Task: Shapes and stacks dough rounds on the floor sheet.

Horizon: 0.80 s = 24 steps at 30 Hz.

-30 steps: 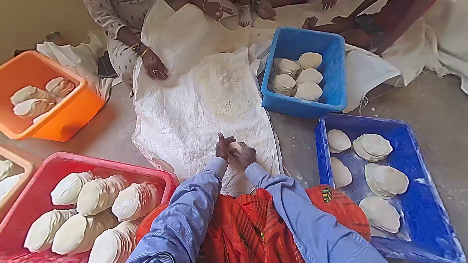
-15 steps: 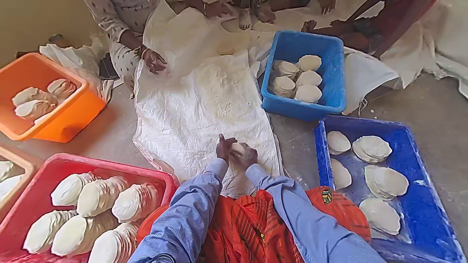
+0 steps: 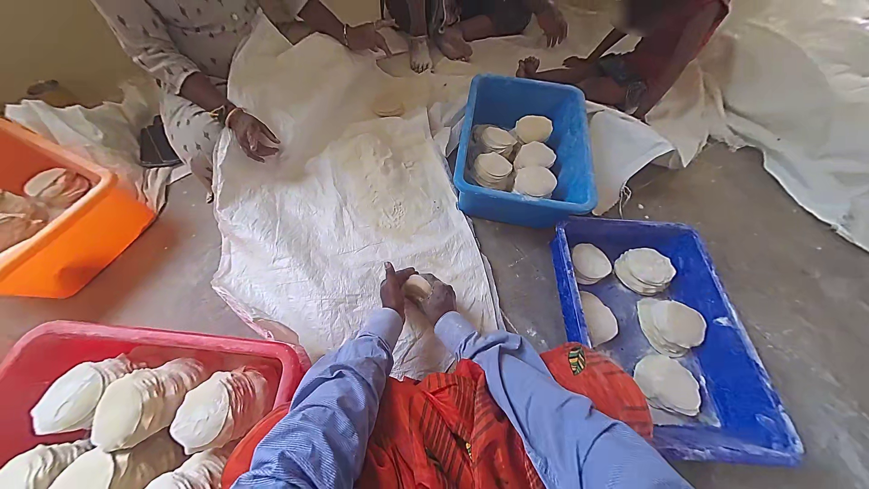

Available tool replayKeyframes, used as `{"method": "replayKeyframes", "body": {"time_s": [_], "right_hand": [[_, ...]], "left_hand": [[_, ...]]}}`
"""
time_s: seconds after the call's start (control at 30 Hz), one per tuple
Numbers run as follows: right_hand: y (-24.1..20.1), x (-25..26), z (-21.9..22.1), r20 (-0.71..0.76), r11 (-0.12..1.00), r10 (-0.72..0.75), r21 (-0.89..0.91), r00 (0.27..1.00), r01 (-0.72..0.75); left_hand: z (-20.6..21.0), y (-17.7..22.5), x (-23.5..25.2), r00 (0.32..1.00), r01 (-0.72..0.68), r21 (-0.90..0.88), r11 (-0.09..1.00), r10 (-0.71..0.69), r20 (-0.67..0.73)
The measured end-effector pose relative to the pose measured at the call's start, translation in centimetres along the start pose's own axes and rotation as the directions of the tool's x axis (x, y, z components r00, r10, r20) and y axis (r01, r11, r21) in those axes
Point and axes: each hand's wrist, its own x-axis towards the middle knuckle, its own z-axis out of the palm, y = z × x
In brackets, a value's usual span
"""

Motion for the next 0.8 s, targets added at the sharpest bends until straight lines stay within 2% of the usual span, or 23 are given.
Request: {"method": "replayKeyframes", "body": {"time_s": [0.07,0.17,0.27,0.4,0.43,0.5,0.57,0.63,0.7,0.8], "right_hand": [[0.2,0.2,0.0,0.003,1.0,-0.029,0.007,1.0,0.029],[1.4,-0.5,1.1,-0.181,0.973,-0.125,0.17,0.975,0.157],[0.8,0.3,0.5,-0.059,0.997,-0.04,0.061,0.997,0.043],[1.2,-1.0,1.2,-0.215,0.963,-0.147,0.19,0.966,0.189],[1.1,-0.9,1.0,-0.196,0.97,-0.137,0.172,0.971,0.171],[0.5,-0.1,0.5,-0.052,0.997,-0.033,0.065,0.998,0.036],[0.4,0.4,0.2,-0.023,0.999,-0.018,0.035,1.0,0.019],[1.1,-0.2,0.2,-0.119,0.973,-0.093,0.2,0.989,0.116],[0.3,-0.1,-1.2,-0.21,0.858,-0.124,0.469,0.97,0.211],[-2.6,-1.1,-5.0,-0.116,0.585,-0.057,0.801,0.992,0.128]], "left_hand": [[-0.1,-0.1,0.2,1.0,-0.013,-0.029,0.999,0.013,-0.011],[-0.5,-0.4,0.2,0.999,0.017,-0.044,0.999,-0.019,-0.038],[0.4,0.0,0.1,1.0,0.017,-0.048,0.999,-0.018,-0.024],[-0.5,-0.3,0.1,1.0,-0.016,-0.073,0.997,0.015,-0.022],[-0.3,-0.3,0.2,1.0,-0.014,-0.073,0.997,0.012,-0.019],[0.4,-0.1,0.3,1.0,-0.013,-0.058,0.998,0.012,-0.008],[-0.5,0.4,0.8,0.997,-0.075,-0.026,0.997,0.075,-0.007],[-2.3,0.7,1.5,0.991,-0.123,-0.013,0.992,0.122,-0.061],[-3.2,1.4,2.5,0.993,-0.106,-0.077,0.991,0.102,-0.055],[-2.2,1.6,2.3,0.989,0.067,-0.307,0.949,-0.024,0.143]]}}
